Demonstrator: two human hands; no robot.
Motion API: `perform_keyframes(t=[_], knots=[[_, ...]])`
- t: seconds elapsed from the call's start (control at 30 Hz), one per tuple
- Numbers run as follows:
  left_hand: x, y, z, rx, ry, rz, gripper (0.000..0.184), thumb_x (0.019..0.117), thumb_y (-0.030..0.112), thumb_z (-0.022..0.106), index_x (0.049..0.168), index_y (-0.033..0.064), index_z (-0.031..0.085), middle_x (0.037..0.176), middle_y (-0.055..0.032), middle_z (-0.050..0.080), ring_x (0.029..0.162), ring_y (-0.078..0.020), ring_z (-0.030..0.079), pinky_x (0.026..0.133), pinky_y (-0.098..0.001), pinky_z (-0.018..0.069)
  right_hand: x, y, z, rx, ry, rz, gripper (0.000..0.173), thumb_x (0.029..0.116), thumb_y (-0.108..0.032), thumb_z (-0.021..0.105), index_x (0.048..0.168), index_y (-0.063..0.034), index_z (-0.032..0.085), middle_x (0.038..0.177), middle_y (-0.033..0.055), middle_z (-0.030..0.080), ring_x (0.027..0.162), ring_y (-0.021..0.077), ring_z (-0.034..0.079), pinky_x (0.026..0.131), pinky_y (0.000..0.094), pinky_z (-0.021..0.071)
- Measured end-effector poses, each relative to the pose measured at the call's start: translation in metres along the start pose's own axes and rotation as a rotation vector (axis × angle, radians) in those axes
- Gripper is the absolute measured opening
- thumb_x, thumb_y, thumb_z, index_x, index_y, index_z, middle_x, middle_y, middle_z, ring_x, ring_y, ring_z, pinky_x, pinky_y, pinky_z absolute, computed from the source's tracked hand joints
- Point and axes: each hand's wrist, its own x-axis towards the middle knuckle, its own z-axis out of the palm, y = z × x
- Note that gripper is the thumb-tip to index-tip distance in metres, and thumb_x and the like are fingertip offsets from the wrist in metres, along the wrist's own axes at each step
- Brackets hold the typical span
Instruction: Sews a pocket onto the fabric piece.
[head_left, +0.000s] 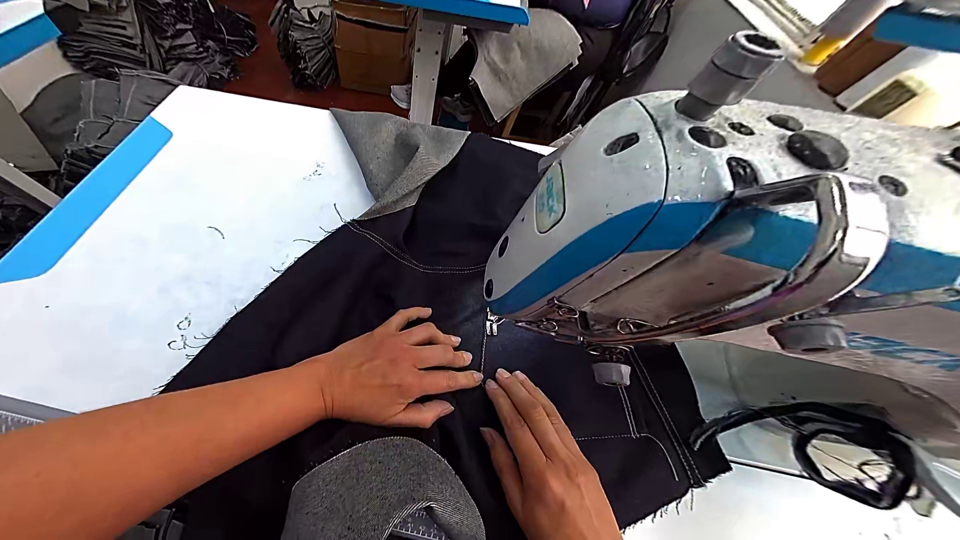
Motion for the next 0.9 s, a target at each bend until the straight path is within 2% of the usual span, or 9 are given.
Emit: perform_keyframes(t=[0.23, 0.5, 0.6, 0.77, 0.9], knots=[[0.012, -0.018, -0.002, -0.003, 0.006, -0.028, 0.042, 0.1029, 0.037, 0.046, 0.135, 0.0226, 0.068, 0.134, -0.0016, 0.068, 0.132, -0.0254, 0.057, 0.115, -0.0583, 0.0349, 0.02, 0.018, 0.006, 0.001, 0.02, -0.01, 0.04, 0.1043, -0.028, 0.05, 0.13, -0.0035, 0.069, 0.136, 0.0115, 0.067, 0.131, 0.0272, 0.061, 0.107, 0.0366, 0.0506], [0.012, -0.022, -0.001, 0.003, 0.009, -0.013, 0.042, 0.1031, 0.037, 0.045, 0.135, 0.0222, 0.068, 0.135, -0.002, 0.067, 0.132, -0.0256, 0.057, 0.115, -0.0582, 0.0343, 0.022, 0.021, 0.006, 0.01, 0.017, 0.001, 0.04, 0.1049, -0.029, 0.05, 0.131, -0.0053, 0.069, 0.139, 0.0102, 0.065, 0.132, 0.0248, 0.06, 0.107, 0.0351, 0.0507], [0.015, -0.028, 0.0, 0.031, 0.032, 0.0, 0.042, 0.1032, 0.036, 0.045, 0.133, 0.0207, 0.069, 0.134, -0.0032, 0.068, 0.131, -0.0263, 0.058, 0.114, -0.0582, 0.0361, 0.028, 0.026, 0.008, 0.015, 0.022, 0.01, 0.04, 0.1044, -0.029, 0.049, 0.131, -0.0059, 0.069, 0.136, 0.0106, 0.067, 0.131, 0.0253, 0.061, 0.105, 0.0359, 0.0521], [0.018, -0.034, -0.001, 0.05, 0.033, -0.007, 0.041, 0.1024, 0.035, 0.045, 0.132, 0.0197, 0.07, 0.133, -0.0027, 0.068, 0.13, -0.0253, 0.058, 0.113, -0.0576, 0.0363, 0.036, 0.029, 0.012, 0.004, 0.035, 0.008, 0.038, 0.1034, -0.029, 0.05, 0.127, -0.0061, 0.07, 0.131, 0.0108, 0.069, 0.127, 0.0245, 0.063, 0.104, 0.0344, 0.0524], [0.022, -0.038, 0.0, 0.064, 0.064, -0.004, 0.039, 0.1014, 0.034, 0.047, 0.128, 0.0188, 0.072, 0.128, -0.0014, 0.071, 0.124, -0.0241, 0.062, 0.111, -0.0562, 0.0389, 0.04, 0.031, 0.013, -0.002, 0.034, 0.017, 0.034, 0.1026, -0.027, 0.05, 0.117, -0.0052, 0.072, 0.126, 0.0119, 0.07, 0.119, 0.0252, 0.067, 0.098, 0.0338, 0.0549]])
